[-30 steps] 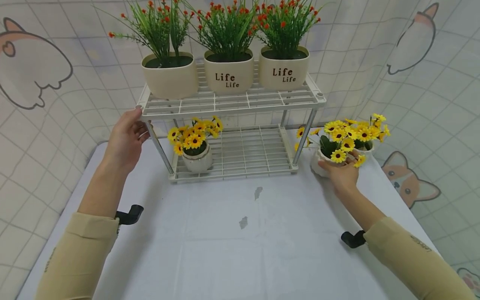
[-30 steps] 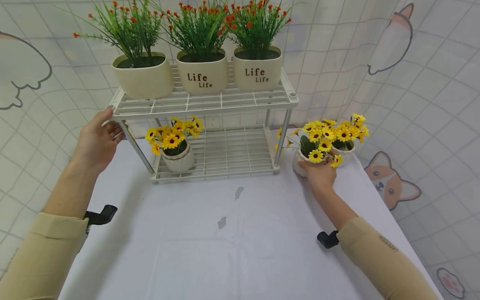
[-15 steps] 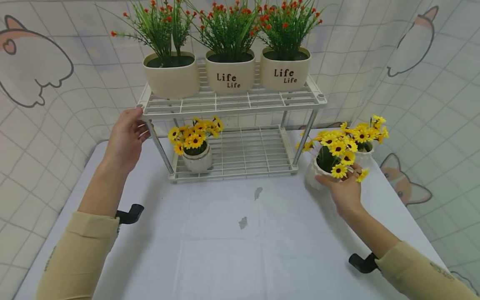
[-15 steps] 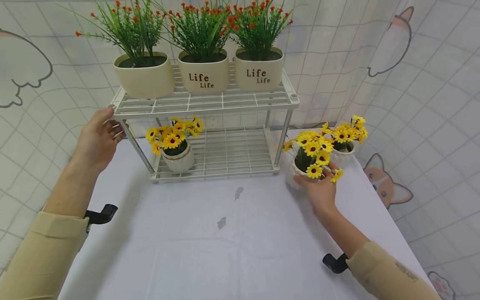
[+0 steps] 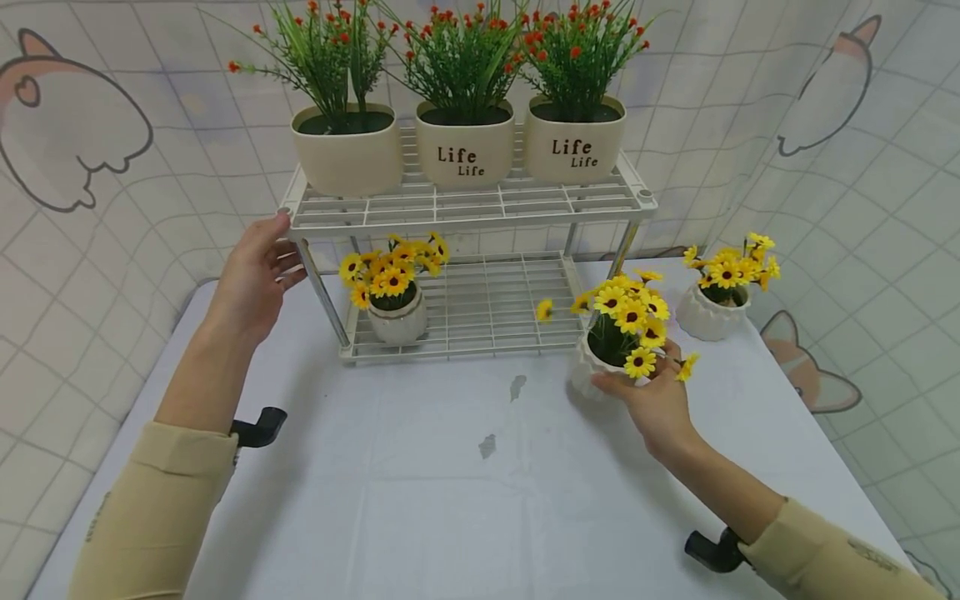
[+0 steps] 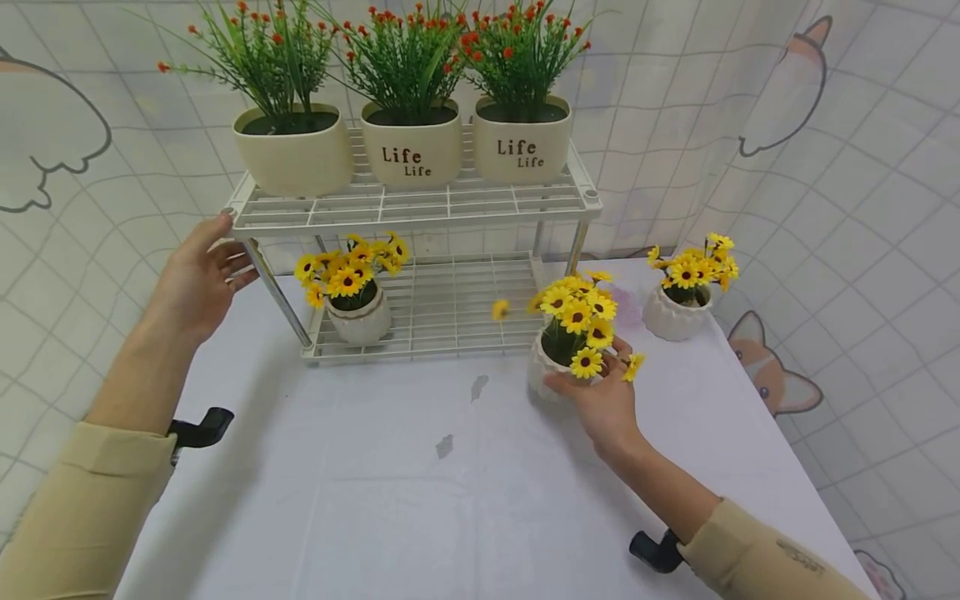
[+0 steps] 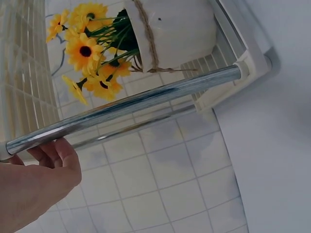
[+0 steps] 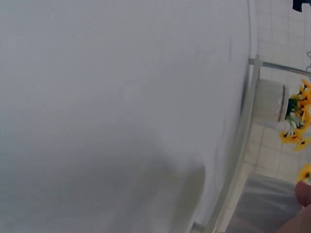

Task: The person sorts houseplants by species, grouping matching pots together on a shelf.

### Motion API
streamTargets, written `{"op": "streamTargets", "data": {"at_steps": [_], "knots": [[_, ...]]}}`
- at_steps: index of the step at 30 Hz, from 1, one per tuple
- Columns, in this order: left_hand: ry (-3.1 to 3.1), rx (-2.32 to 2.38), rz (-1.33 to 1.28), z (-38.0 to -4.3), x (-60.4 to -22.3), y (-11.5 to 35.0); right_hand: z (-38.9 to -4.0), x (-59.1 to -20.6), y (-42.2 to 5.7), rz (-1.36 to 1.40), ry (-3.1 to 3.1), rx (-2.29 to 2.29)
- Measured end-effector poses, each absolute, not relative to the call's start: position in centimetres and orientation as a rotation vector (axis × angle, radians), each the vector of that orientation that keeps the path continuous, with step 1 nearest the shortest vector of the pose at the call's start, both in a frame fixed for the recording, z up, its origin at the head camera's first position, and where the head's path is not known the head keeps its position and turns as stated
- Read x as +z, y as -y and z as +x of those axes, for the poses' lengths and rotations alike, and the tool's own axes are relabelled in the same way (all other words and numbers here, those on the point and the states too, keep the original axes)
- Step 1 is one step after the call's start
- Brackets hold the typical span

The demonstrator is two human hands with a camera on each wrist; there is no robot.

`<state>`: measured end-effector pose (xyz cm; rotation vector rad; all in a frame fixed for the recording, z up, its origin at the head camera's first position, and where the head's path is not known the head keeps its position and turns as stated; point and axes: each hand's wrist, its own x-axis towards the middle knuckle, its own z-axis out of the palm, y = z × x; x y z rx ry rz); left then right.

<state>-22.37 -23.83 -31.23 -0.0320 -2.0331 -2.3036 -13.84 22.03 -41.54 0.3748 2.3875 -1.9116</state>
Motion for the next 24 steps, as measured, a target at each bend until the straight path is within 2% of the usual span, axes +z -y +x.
{"op": "streamTargets", "data": {"at_steps": [9,24], "knots": [[2.096,-2.236,-0.016,-22.3,-31.0,23.9,-14.2,-41.6,-18.4,0.243,-2.374,-1.935],[2.115,-2.187,-0.008,-22.3,-30.8,24.3,-19.0,-42.4,-13.6,0.289,-2.320,-2.014]]}}
